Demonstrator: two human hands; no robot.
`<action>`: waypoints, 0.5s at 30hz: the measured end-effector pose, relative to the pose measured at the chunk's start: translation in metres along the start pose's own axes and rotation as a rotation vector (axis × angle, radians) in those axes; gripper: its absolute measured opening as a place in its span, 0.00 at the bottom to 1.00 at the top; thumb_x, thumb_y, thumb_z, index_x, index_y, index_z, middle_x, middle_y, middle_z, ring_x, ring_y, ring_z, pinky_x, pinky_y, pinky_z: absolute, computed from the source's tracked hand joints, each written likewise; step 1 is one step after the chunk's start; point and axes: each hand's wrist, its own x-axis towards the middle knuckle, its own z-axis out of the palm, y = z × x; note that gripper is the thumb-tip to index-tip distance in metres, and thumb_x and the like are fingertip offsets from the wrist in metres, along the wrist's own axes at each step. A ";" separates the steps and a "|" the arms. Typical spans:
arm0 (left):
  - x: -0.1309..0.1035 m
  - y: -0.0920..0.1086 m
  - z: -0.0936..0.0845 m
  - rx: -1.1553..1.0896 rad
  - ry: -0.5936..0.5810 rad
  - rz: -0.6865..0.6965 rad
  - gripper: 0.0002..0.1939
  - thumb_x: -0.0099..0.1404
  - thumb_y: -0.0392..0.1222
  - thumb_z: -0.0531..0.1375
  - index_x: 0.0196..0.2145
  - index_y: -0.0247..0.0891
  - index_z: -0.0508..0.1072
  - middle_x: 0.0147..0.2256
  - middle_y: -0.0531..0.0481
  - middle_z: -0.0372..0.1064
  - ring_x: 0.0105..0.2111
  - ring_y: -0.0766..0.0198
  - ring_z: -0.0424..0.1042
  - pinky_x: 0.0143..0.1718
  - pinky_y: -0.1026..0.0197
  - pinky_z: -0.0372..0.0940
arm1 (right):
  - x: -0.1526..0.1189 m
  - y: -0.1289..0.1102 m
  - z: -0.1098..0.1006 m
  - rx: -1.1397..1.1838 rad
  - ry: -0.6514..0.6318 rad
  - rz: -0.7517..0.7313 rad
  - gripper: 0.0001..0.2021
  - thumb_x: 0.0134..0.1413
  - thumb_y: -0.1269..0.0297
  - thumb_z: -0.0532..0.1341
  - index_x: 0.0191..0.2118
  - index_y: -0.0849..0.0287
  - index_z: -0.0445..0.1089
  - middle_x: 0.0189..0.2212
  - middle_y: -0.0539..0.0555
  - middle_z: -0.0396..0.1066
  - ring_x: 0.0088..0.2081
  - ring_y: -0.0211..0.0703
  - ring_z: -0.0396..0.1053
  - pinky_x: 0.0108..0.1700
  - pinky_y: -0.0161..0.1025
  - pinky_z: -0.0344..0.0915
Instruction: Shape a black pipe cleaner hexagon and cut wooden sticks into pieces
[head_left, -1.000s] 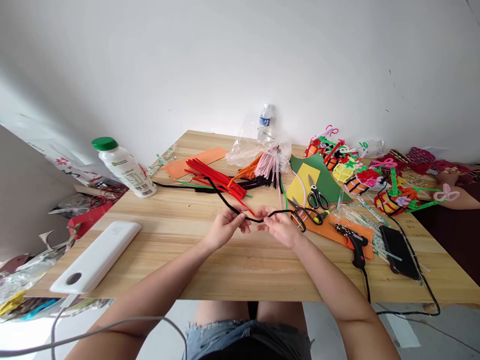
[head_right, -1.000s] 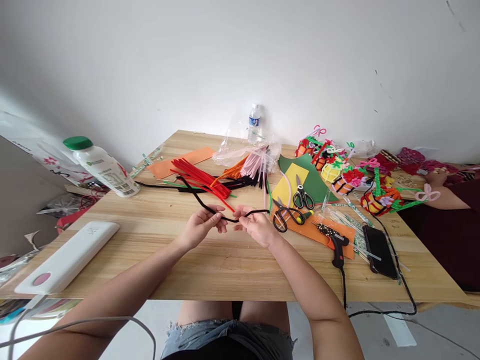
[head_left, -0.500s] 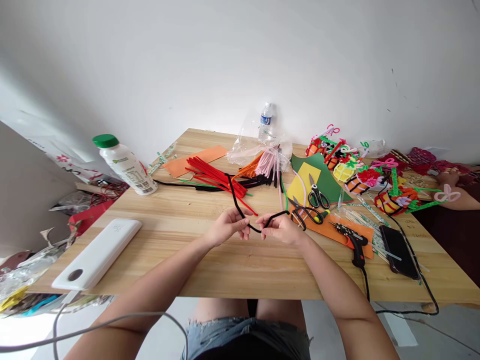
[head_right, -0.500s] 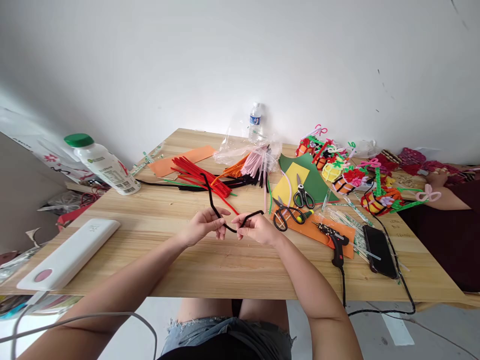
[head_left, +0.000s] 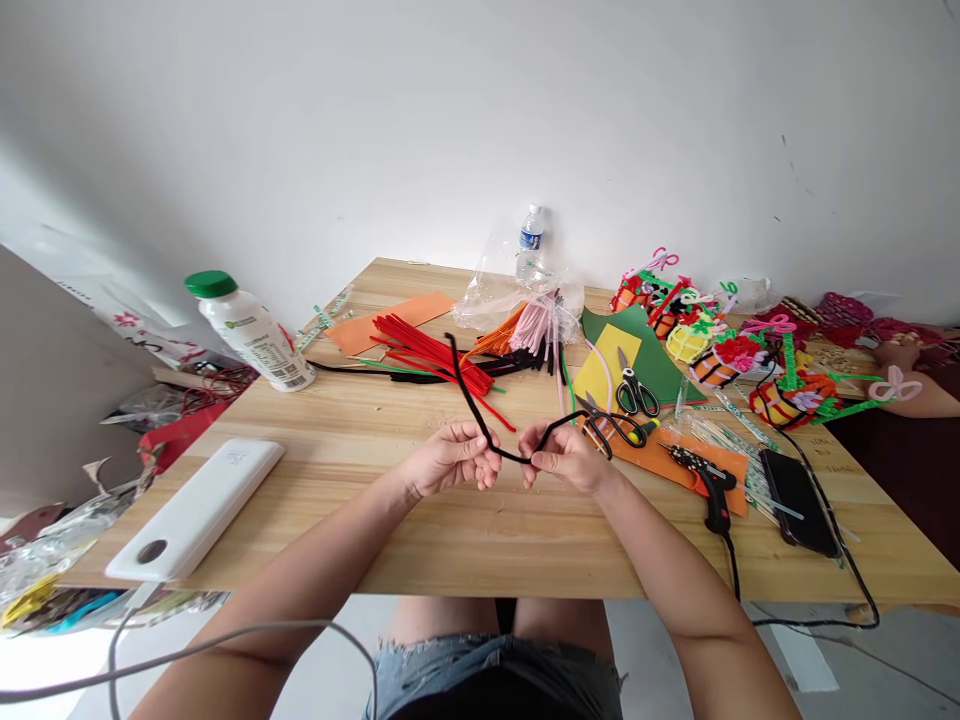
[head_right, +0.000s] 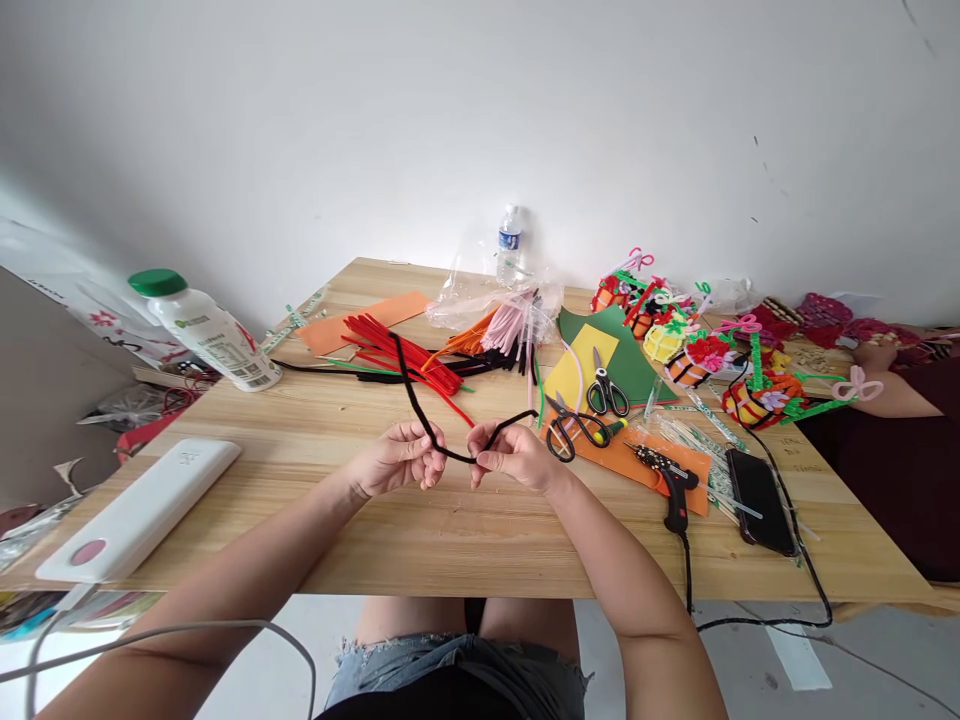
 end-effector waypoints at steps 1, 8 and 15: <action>0.000 0.000 -0.001 -0.006 0.007 -0.017 0.12 0.53 0.42 0.69 0.29 0.32 0.74 0.24 0.44 0.76 0.21 0.61 0.75 0.20 0.65 0.67 | 0.000 0.000 0.001 0.010 0.012 0.001 0.11 0.50 0.64 0.67 0.36 0.62 0.67 0.28 0.48 0.67 0.27 0.37 0.72 0.33 0.37 0.70; 0.003 -0.002 -0.002 -0.044 0.105 -0.089 0.14 0.48 0.39 0.71 0.22 0.30 0.70 0.20 0.46 0.73 0.16 0.66 0.70 0.18 0.67 0.64 | 0.002 0.001 0.004 0.077 0.073 -0.015 0.14 0.47 0.64 0.69 0.38 0.62 0.66 0.30 0.49 0.67 0.28 0.40 0.74 0.31 0.39 0.72; 0.007 -0.006 0.005 -0.118 0.157 0.049 0.12 0.49 0.39 0.71 0.26 0.29 0.74 0.20 0.48 0.72 0.17 0.69 0.69 0.20 0.68 0.64 | 0.002 0.004 0.004 -0.004 0.110 -0.057 0.12 0.48 0.64 0.69 0.36 0.62 0.67 0.28 0.50 0.69 0.27 0.41 0.74 0.32 0.40 0.71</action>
